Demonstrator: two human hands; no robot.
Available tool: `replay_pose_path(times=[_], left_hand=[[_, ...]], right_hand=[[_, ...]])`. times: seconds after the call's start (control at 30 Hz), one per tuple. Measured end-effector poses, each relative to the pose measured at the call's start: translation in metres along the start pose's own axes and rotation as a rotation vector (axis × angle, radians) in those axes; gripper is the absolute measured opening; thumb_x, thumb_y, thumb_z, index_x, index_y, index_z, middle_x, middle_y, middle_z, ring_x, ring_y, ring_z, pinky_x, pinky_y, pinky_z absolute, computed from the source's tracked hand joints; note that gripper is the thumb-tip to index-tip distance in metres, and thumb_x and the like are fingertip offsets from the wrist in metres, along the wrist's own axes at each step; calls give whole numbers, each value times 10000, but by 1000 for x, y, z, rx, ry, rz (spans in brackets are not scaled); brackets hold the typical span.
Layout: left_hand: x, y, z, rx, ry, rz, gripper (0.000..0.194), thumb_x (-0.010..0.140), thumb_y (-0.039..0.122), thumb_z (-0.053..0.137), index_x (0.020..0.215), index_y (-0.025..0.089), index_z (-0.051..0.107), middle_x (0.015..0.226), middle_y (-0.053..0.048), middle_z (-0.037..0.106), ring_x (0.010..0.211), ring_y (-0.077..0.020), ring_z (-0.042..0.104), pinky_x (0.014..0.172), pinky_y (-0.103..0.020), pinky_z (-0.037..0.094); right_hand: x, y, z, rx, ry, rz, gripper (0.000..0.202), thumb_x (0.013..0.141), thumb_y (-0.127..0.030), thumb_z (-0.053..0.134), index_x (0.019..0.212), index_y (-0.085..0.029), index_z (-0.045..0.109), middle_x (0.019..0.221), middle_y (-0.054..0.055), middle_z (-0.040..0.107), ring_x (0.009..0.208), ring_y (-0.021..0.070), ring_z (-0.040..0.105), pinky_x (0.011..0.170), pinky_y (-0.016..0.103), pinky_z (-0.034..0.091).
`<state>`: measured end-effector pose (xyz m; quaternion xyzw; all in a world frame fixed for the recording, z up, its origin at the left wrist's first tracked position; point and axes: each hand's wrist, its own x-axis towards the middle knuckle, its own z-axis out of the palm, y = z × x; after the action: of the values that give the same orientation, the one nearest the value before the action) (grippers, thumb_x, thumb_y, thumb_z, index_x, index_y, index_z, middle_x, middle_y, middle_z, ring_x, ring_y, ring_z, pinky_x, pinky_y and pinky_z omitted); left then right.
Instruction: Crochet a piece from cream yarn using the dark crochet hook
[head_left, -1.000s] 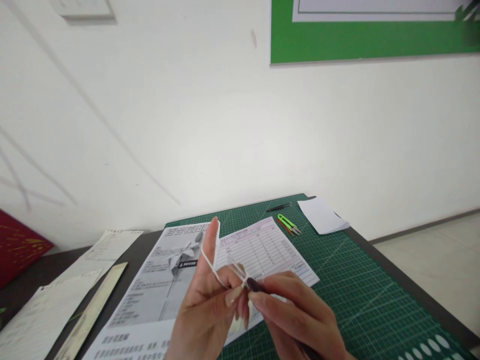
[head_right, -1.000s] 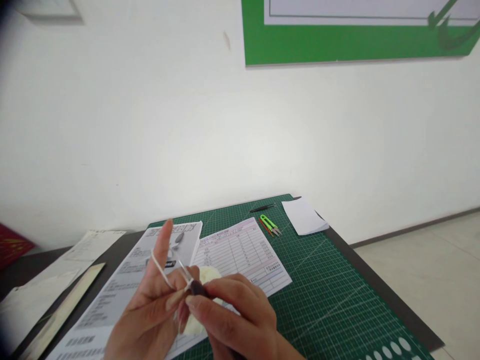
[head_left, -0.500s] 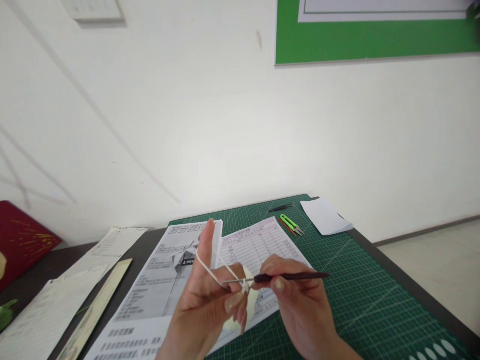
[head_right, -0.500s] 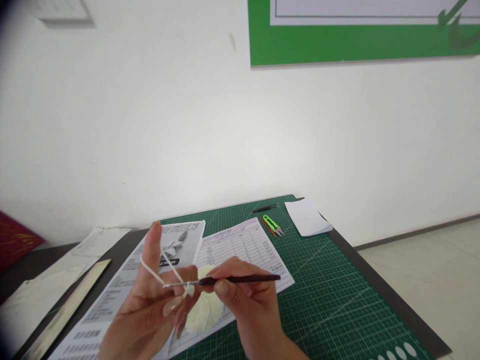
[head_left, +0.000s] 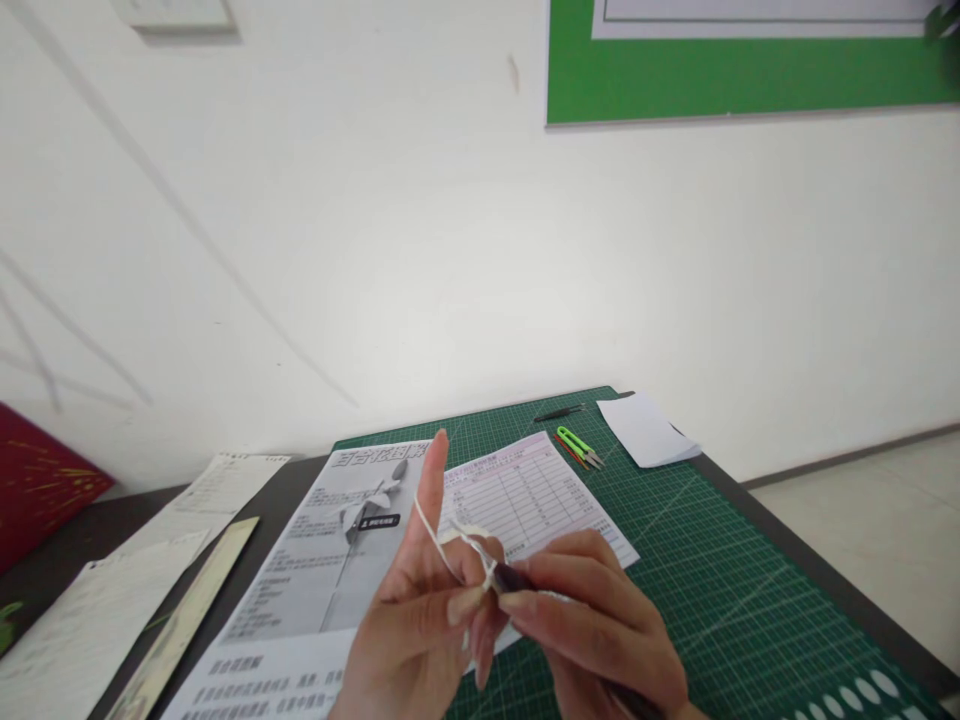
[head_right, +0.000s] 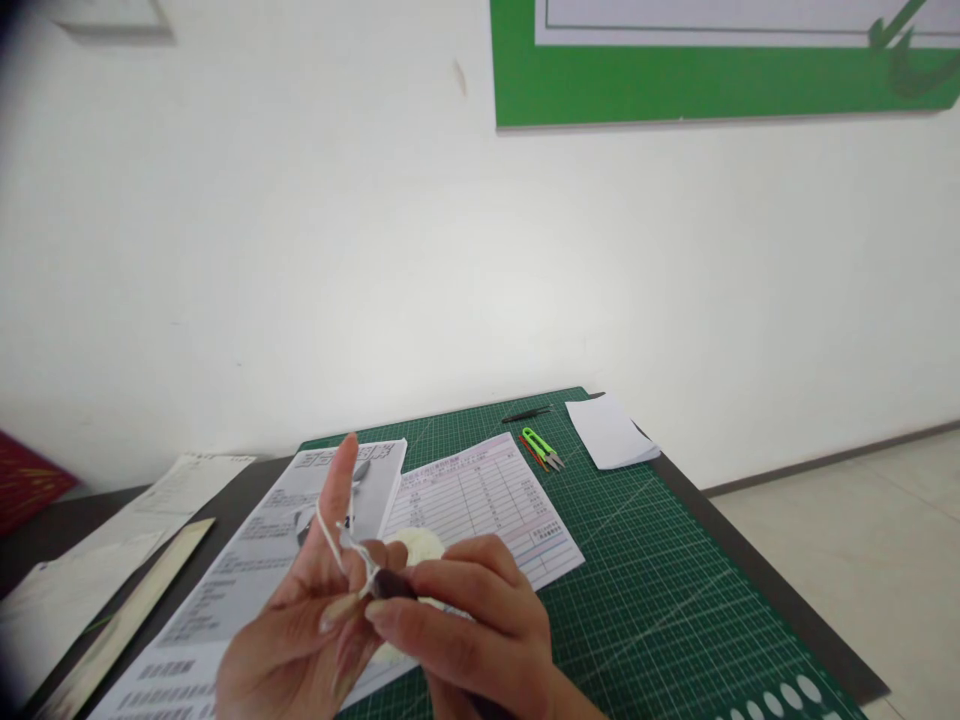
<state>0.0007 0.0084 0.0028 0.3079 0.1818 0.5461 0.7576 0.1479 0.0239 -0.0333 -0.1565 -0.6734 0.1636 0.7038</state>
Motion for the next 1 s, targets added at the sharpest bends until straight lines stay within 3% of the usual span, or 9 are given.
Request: replay_pose_path(times=[0.13, 0.23, 0.33, 0.73, 1.0], left_hand=[[0, 6, -4, 18, -99, -23, 838, 753, 118, 703, 1358, 574, 346, 742, 51, 650, 562, -76, 583, 548, -179, 423], [0, 8, -4, 46, -157, 14, 784, 766, 131, 692, 1355, 545, 382, 662, 62, 601, 559, -80, 572, 626, -216, 438], [-1, 10, -6, 93, -189, 56, 763, 773, 152, 681, 1371, 518, 380, 662, 51, 591, 545, -95, 518, 604, -240, 423], [2, 11, -20, 163, -351, 111, 769, 782, 141, 600, 1425, 457, 321, 652, 34, 506, 476, -88, 356, 424, -181, 303], [0, 9, -18, 148, -351, 58, 752, 753, 185, 624, 1414, 434, 366, 594, 52, 430, 406, -77, 311, 384, -191, 240]], right_hand=[[5, 0, 11, 449, 127, 375, 150, 792, -199, 732, 896, -291, 787, 760, 51, 749, 642, 188, 664, 574, 322, 551], [5, 0, 15, 718, 98, 588, 118, 760, -222, 763, 848, -296, 790, 753, 34, 728, 612, 174, 653, 536, 310, 546], [2, 1, 15, 859, 93, 718, 92, 752, -260, 769, 839, -283, 786, 762, 27, 707, 580, 149, 640, 482, 269, 536], [7, 0, 8, 987, 99, 833, 98, 827, -297, 692, 856, -221, 747, 703, 21, 678, 559, 103, 607, 507, 205, 549], [12, -1, 5, 982, 81, 849, 137, 794, -336, 715, 795, -201, 741, 690, 7, 604, 551, 122, 617, 481, 229, 540]])
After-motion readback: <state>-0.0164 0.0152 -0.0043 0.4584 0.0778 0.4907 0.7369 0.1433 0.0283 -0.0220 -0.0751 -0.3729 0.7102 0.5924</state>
